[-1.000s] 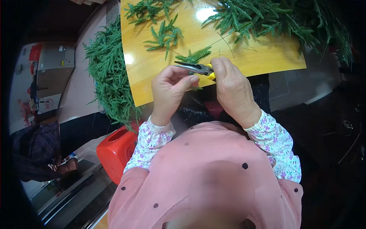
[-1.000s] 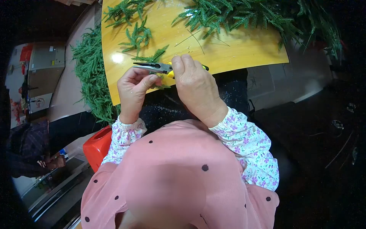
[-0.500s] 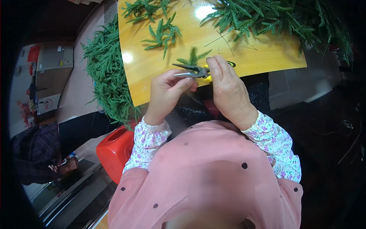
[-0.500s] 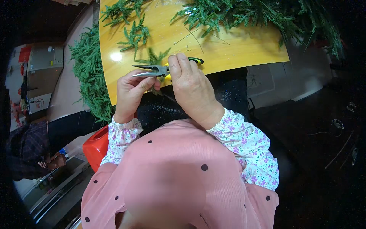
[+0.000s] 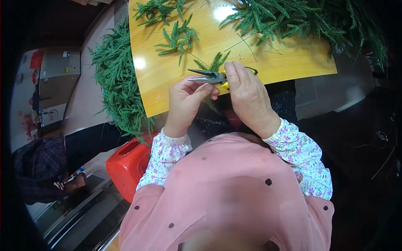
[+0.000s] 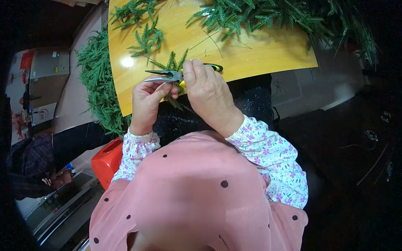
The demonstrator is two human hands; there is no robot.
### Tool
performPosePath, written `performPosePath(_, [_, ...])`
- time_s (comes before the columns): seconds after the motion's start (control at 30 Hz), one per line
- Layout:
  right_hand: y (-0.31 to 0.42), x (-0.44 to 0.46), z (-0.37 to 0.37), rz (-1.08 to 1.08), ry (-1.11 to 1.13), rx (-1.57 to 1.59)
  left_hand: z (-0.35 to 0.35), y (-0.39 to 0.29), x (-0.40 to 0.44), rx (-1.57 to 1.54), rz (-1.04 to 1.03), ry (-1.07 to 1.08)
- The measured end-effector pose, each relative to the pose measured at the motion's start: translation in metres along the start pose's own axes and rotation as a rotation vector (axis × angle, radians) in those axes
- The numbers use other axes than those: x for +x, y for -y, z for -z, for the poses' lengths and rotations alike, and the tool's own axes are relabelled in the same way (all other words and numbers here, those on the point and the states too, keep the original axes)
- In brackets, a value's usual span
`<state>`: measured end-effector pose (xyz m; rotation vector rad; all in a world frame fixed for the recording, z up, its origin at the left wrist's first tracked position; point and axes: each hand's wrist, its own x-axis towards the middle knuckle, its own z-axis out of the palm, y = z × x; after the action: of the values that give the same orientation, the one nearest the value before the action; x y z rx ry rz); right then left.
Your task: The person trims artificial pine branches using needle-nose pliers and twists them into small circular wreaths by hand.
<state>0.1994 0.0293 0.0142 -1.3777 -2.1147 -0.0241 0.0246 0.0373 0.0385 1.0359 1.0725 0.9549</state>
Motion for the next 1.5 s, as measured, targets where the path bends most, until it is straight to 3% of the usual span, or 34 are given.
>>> performPosePath(0.3, [-0.014,0.011,0.006,0.124,-0.048,-0.06,-0.002,0.004,0.003,-0.014,-0.036,-0.001])
performPosePath(0.6, [-0.019,0.012,0.008,0.022,-0.075,-0.019,-0.015,-0.007,0.014,-0.009,-0.033,0.012])
performPosePath(1.0, [-0.035,0.022,0.005,-0.269,0.073,0.395,-0.025,-0.005,0.046,-0.052,-0.079,0.037])
performPosePath(1.17, [-0.053,0.019,0.0,-0.543,0.032,0.759,-0.011,-0.019,0.035,-0.001,-0.057,-0.059])
performPosePath(1.33, [-0.069,0.017,-0.003,-0.658,0.041,0.967,0.022,-0.068,0.057,0.206,-0.416,-0.263])
performPosePath(1.47, [-0.07,0.018,-0.005,-0.7,0.043,1.027,0.063,-0.096,0.112,0.918,-0.814,-0.431])
performPosePath(1.5, [-0.071,0.017,-0.006,-0.687,0.052,1.009,0.064,-0.103,0.122,1.059,-0.787,-0.433])
